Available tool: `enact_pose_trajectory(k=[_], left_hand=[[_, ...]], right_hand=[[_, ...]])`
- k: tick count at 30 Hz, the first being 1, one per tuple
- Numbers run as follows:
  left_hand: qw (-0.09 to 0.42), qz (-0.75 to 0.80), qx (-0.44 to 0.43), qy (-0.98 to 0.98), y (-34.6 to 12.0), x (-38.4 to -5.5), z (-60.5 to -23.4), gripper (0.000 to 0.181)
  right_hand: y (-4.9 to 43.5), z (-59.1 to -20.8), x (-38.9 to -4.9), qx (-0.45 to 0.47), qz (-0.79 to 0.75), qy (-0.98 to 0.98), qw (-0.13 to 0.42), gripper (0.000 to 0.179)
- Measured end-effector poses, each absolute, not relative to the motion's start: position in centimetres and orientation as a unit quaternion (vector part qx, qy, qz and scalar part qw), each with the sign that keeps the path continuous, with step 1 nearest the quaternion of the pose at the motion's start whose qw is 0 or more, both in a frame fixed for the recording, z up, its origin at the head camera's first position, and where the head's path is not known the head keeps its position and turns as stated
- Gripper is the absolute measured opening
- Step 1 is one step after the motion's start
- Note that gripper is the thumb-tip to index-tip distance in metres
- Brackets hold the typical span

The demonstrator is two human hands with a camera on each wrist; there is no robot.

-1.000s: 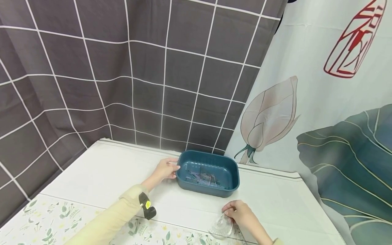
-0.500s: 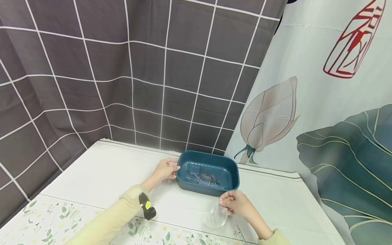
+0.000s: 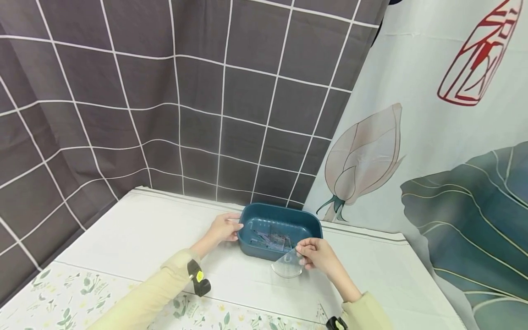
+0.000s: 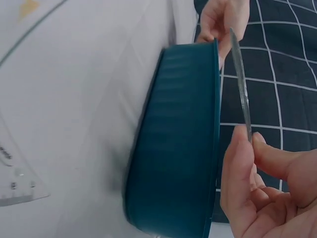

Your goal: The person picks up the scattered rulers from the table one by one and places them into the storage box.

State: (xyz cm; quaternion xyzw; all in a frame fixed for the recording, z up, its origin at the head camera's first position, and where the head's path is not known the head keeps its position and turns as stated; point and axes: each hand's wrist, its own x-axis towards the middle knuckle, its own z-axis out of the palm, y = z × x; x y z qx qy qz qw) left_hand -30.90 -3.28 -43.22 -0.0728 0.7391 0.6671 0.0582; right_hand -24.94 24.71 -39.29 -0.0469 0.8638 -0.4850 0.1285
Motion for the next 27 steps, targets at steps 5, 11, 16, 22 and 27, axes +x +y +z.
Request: enact_pose_trajectory(k=[5,11,16,22,27], left_hand=[[0.057,0.666,-0.072,0.74,-3.3,-30.9,-43.2,0.039],[0.058,0.667,-0.068,0.74,-3.4,-30.9,-43.3,0.038],[0.058,0.668,-0.067,0.739,-3.4,-31.0,-43.3,0.039],[0.061,0.668,-0.067,0.739,-3.3,-30.9,-43.2,0.04],[0.06,0.664,-0.068,0.742,-3.4,-30.8,-43.2,0.039]], right_hand=[[24.3,-39.0,-25.8,-0.029,-0.511,0.851,0.114,0.028],[23.7,-38.9,-26.9,-0.022,-0.538,0.837,0.093,0.032],[23.0,-39.1,-27.6,-0.001,-0.559,0.825,0.076,0.033],[22.5,-39.4,-28.5,0.018,-0.577,0.814,0.07,0.036],[22.2,-40.1,-28.9,0.027,-0.606,0.792,0.072,0.035]])
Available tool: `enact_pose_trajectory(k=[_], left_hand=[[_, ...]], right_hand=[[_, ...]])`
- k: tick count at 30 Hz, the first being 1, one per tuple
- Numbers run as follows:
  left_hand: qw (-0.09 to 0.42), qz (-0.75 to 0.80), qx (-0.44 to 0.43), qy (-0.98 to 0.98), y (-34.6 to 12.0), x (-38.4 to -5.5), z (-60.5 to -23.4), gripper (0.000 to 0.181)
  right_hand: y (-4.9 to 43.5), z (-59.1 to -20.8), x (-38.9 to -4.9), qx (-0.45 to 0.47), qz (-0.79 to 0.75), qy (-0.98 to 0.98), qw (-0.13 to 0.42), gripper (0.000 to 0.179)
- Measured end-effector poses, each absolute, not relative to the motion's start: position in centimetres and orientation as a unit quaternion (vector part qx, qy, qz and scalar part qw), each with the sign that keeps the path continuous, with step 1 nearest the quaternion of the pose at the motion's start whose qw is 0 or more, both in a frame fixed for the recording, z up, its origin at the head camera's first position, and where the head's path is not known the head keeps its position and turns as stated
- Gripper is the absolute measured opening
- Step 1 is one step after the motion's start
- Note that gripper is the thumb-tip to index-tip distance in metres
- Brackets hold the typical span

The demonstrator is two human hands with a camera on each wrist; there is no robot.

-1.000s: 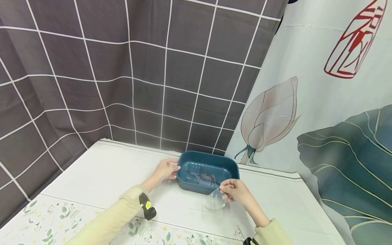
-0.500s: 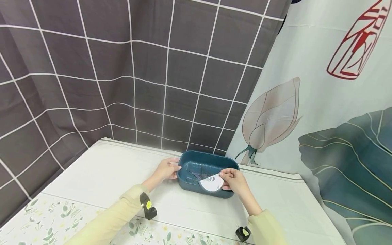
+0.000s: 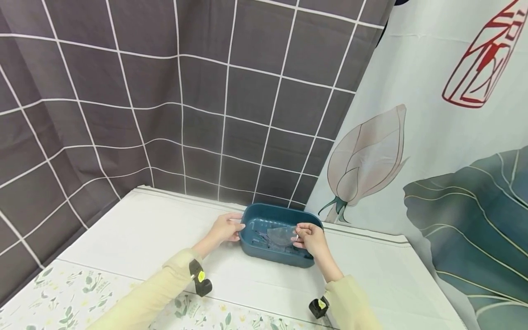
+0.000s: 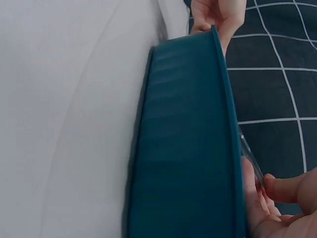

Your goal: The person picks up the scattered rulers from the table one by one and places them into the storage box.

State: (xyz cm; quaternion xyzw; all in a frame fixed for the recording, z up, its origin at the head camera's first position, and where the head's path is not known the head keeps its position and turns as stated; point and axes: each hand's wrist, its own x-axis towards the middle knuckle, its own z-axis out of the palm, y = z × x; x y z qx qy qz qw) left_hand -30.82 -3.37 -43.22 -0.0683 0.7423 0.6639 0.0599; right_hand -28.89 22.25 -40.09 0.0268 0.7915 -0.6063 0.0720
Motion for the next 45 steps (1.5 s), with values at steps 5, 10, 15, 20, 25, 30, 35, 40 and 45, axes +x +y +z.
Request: enact_pose_trajectory(k=[5,10,15,20,25,30,35,40,45], left_hand=[[0.057,0.661,-0.067,0.745,-3.4,-30.9,-43.2,0.038],[0.06,0.661,-0.068,0.745,-3.3,-30.9,-43.3,0.038],[0.061,0.663,-0.068,0.743,-3.3,-31.0,-43.4,0.038],[0.059,0.664,-0.069,0.742,-3.3,-31.0,-43.5,0.038],[0.057,0.661,-0.066,0.745,-3.4,-31.0,-43.6,0.038],[0.059,0.662,-0.064,0.745,-3.3,-31.0,-43.6,0.038],[0.057,0.662,-0.064,0.744,-3.3,-30.9,-43.5,0.039],[0.059,0.662,-0.065,0.744,-3.3,-30.8,-43.4,0.04],[0.059,0.663,-0.064,0.744,-3.3,-30.8,-43.3,0.039]], right_hand=[[22.2,-40.7,-29.0,0.027,-0.625,0.778,0.062,0.033],[22.1,-41.3,-29.1,0.024,-0.623,0.78,0.057,0.033],[22.0,-41.7,-29.3,0.017,-0.606,0.793,0.062,0.032],[21.9,-42.0,-29.3,0.009,-0.586,0.807,0.072,0.03],[21.8,-42.1,-29.3,0.001,-0.54,0.839,0.065,0.032],[21.6,-42.1,-29.2,0.0,-0.479,0.876,0.063,0.035],[21.4,-42.2,-29.2,-0.001,-0.446,0.893,0.067,0.036],[21.4,-42.3,-29.2,-0.002,-0.43,0.901,0.061,0.038],[21.4,-42.5,-29.2,-0.002,-0.419,0.906,0.061,0.041]])
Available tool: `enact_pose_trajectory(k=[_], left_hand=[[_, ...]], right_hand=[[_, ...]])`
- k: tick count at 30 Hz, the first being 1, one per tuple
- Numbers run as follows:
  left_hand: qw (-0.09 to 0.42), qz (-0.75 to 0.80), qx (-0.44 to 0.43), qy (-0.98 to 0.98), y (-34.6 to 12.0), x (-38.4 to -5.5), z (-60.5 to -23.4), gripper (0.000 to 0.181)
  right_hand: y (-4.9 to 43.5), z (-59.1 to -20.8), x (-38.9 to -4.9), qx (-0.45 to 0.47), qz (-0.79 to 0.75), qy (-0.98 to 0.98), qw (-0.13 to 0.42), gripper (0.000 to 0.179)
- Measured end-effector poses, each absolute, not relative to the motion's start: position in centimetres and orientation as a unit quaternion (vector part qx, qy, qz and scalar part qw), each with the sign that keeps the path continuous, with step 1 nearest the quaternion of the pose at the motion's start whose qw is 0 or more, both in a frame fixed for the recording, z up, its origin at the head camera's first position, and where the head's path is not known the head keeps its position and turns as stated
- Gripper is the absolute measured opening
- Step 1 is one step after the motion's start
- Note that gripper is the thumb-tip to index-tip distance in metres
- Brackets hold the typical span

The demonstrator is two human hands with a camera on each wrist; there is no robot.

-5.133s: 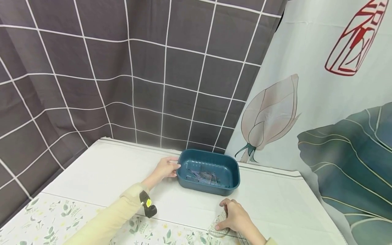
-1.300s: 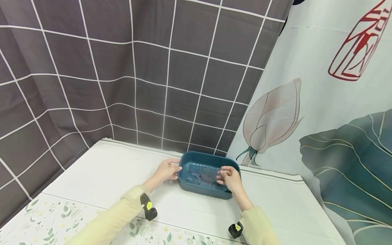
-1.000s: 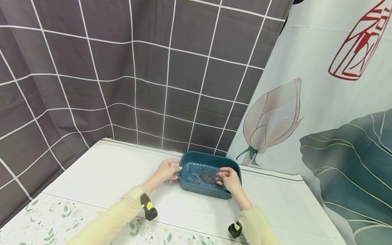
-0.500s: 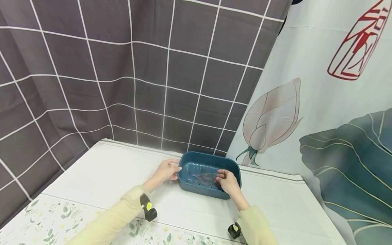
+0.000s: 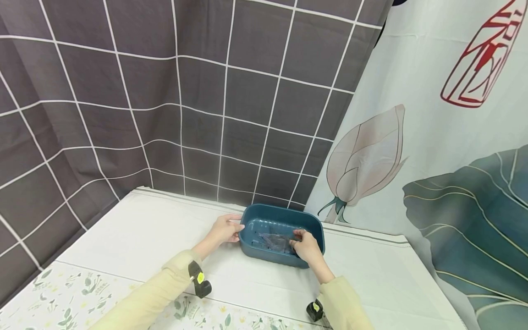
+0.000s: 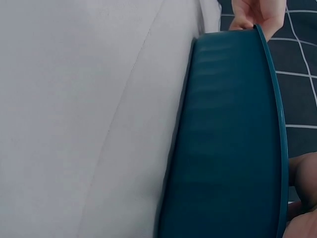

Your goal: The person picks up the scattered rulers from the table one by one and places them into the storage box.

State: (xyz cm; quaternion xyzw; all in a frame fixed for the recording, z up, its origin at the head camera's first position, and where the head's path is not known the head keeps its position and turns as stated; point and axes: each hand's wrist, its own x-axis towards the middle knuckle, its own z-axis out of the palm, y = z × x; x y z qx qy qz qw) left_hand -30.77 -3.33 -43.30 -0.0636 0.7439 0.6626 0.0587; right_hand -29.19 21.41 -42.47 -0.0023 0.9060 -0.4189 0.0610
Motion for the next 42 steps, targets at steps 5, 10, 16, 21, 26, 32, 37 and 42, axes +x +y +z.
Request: enact_pose_trajectory(k=[5,10,16,21,26,32,37,42], left_hand=[[0.057,0.664,-0.062,0.743,-3.4,-30.6,-43.2,0.038],[0.056,0.664,-0.065,0.743,-3.4,-30.6,-43.3,0.038],[0.058,0.666,-0.066,0.74,-3.3,-30.7,-43.1,0.039],[0.058,0.669,-0.063,0.739,-3.3,-30.8,-43.1,0.041],[0.055,0.667,-0.061,0.741,-3.3,-30.8,-43.1,0.041],[0.058,0.664,-0.061,0.743,-3.3,-30.8,-43.2,0.041],[0.061,0.664,-0.062,0.742,-3.4,-30.7,-43.3,0.04],[0.06,0.665,-0.063,0.742,-3.3,-30.7,-43.4,0.04]], right_hand=[[21.5,-42.6,-29.1,-0.015,-0.431,0.902,0.037,0.04],[21.6,-42.9,-29.0,-0.022,-0.451,0.892,-0.002,0.034],[21.8,-42.8,-28.9,-0.016,-0.484,0.875,-0.023,0.03],[22.1,-42.4,-28.7,-0.009,-0.507,0.861,-0.036,0.031],[22.4,-41.8,-28.1,-0.012,-0.506,0.86,-0.06,0.031],[23.0,-40.9,-26.7,-0.01,-0.524,0.849,-0.067,0.033],[23.7,-40.3,-25.7,-0.009,-0.517,0.854,-0.061,0.037],[24.5,-40.2,-24.7,-0.006,-0.5,0.864,-0.056,0.043]])
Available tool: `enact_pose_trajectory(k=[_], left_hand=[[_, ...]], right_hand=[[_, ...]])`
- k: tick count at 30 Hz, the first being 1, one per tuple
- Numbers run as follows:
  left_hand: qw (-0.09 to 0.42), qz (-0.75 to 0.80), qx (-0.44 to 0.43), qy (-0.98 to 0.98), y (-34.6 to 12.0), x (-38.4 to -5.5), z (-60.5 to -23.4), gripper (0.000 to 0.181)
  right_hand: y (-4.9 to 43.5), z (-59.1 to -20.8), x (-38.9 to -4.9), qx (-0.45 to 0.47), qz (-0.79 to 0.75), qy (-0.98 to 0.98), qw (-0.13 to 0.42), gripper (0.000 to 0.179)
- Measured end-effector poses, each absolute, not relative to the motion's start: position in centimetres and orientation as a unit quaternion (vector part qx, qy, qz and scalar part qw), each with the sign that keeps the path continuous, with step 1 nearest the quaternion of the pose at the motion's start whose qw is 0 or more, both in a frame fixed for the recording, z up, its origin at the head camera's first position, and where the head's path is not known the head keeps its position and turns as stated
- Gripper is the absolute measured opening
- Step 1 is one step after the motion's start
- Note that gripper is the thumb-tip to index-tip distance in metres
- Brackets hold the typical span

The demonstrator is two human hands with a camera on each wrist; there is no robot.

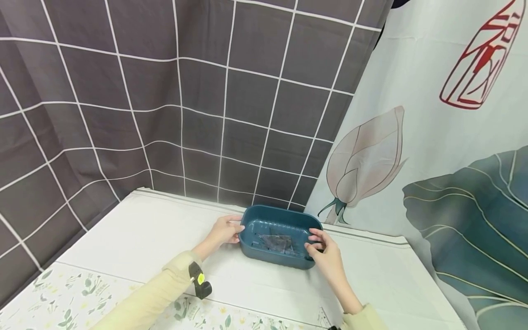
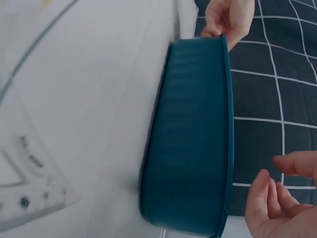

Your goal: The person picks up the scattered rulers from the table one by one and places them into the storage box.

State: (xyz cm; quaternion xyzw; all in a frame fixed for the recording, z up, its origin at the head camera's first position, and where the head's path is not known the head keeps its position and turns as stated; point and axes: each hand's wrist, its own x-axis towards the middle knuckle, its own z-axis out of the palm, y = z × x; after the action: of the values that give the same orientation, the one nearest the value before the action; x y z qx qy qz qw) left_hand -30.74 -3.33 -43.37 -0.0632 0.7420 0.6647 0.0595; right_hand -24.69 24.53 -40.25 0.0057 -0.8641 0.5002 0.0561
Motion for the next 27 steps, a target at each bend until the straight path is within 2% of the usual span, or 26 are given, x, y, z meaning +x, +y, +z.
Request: enact_pose_trajectory(k=[13,20,23,27], left_hand=[[0.06,0.666,-0.061,0.741,-3.2,-30.6,-43.2,0.04],[0.058,0.667,-0.062,0.74,-3.2,-30.6,-43.4,0.04],[0.056,0.667,-0.062,0.741,-3.2,-30.7,-43.5,0.04],[0.053,0.667,-0.065,0.74,-3.3,-30.8,-43.7,0.04]], right_hand=[[26.5,-41.0,-21.8,-0.002,0.469,-0.883,0.002,0.046],[28.0,-42.0,-20.1,0.041,0.424,-0.904,-0.035,0.042],[28.9,-42.6,-19.5,0.049,0.421,-0.903,-0.067,0.043],[29.3,-43.1,-18.9,0.014,0.408,-0.905,-0.117,0.048]])
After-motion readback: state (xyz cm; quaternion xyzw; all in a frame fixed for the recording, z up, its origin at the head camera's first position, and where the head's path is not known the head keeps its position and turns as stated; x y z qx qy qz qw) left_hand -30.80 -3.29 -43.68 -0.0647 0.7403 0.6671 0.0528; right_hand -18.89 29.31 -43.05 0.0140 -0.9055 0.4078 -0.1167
